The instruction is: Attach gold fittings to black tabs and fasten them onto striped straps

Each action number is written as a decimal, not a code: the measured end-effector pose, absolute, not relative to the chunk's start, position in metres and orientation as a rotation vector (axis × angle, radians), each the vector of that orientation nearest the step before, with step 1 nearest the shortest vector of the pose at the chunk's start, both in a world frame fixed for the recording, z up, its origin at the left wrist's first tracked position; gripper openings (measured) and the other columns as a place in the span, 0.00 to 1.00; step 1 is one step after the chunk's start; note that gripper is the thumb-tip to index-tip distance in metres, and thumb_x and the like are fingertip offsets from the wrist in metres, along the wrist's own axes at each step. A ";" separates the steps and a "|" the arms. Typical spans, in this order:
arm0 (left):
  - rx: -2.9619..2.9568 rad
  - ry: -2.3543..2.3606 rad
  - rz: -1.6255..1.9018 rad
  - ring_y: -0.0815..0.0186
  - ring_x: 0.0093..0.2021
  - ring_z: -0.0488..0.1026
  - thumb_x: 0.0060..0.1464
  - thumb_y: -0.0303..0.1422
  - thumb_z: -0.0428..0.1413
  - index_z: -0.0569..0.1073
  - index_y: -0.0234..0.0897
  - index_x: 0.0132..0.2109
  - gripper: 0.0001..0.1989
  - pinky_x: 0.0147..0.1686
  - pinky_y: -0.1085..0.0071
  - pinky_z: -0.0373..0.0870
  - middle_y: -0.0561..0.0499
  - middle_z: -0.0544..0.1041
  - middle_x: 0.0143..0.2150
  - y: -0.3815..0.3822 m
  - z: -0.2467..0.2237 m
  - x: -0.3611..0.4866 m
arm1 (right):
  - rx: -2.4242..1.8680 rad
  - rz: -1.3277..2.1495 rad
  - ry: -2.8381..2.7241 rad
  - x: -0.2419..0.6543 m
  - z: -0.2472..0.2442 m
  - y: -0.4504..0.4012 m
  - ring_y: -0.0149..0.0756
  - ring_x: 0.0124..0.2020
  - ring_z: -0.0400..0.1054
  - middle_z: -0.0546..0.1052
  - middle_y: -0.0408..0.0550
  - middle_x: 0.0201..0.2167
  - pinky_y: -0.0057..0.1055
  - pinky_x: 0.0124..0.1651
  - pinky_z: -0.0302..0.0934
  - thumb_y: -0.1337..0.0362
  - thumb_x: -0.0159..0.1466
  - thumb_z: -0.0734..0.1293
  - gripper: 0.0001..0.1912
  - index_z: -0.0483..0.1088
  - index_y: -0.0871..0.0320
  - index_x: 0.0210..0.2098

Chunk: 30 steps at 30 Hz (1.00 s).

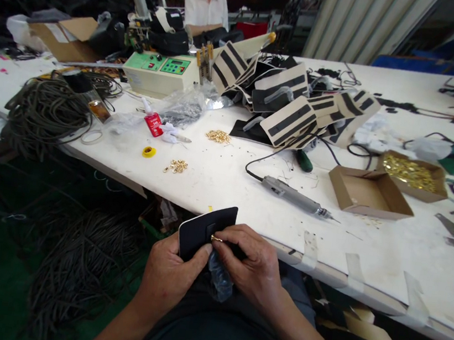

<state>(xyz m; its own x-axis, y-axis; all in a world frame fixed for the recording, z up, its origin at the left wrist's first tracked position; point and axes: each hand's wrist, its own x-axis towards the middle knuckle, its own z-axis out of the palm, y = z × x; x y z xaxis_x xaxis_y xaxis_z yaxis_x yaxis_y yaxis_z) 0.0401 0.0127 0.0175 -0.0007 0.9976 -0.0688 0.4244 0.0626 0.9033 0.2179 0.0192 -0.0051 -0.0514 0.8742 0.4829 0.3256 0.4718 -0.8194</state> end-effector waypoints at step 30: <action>1.715 1.583 0.886 0.62 0.35 0.81 0.62 0.35 0.61 0.86 0.37 0.42 0.09 0.37 0.73 0.74 0.52 0.86 0.35 0.002 0.012 0.053 | -1.142 0.617 -1.481 0.211 -0.016 0.010 0.35 0.36 0.78 0.83 0.44 0.34 0.33 0.43 0.73 0.70 0.68 0.71 0.06 0.77 0.52 0.39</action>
<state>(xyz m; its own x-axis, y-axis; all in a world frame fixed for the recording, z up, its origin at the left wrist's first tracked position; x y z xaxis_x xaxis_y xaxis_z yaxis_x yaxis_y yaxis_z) 0.0525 0.0023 0.0118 0.0500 0.9971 0.0572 0.5703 -0.0755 0.8180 0.2106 0.0102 -0.0155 0.0791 0.8940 0.4410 0.3165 0.3969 -0.8615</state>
